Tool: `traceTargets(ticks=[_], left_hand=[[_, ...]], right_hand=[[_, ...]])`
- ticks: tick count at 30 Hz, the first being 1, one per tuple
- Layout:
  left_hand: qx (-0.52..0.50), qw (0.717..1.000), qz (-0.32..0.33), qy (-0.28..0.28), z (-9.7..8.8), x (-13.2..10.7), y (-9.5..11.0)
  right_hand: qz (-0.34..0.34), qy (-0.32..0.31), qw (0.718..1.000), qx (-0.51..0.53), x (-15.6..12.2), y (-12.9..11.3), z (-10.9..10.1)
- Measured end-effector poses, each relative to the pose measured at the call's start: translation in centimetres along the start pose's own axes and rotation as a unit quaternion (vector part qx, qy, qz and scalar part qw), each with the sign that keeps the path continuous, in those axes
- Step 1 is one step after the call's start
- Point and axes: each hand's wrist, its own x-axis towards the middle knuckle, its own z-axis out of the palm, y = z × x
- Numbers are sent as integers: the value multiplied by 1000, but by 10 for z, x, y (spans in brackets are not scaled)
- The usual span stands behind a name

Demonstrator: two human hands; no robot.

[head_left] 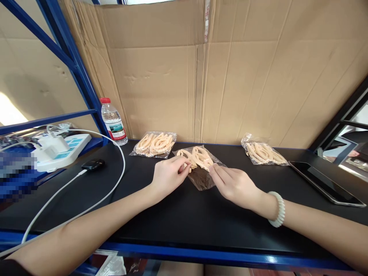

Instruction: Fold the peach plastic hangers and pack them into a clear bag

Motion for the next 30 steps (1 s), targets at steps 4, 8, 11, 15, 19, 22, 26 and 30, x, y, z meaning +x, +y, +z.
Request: traceTargets(ticks=[4,8,11,15,19,22,26,30], left_hand=[[-24,1000,15,8,0,-3,4],[-43,999,33,7,-2,-8,7],[-52,998,38,6,-3,-10,7],[-72,997,33,1,-4,-10,7],[-93,995,24,3,-5,-11,5],[-105,994,16,3,-5,-11,4],[-111,994,7,-15,-4,-11,3],[-103,993,16,-55,-5,-12,3]], right_hand=[[-5,-18,999,-29,16,-5,18],[-8,-10,999,-36,28,-11,31],[-5,-9,999,-31,35,-16,32],[8,-26,999,-24,38,-21,33],[37,-52,998,-21,34,-19,38],[46,-68,996,-19,30,-16,43],[43,-79,996,-10,28,-17,47],[52,-85,995,5,25,-18,39]])
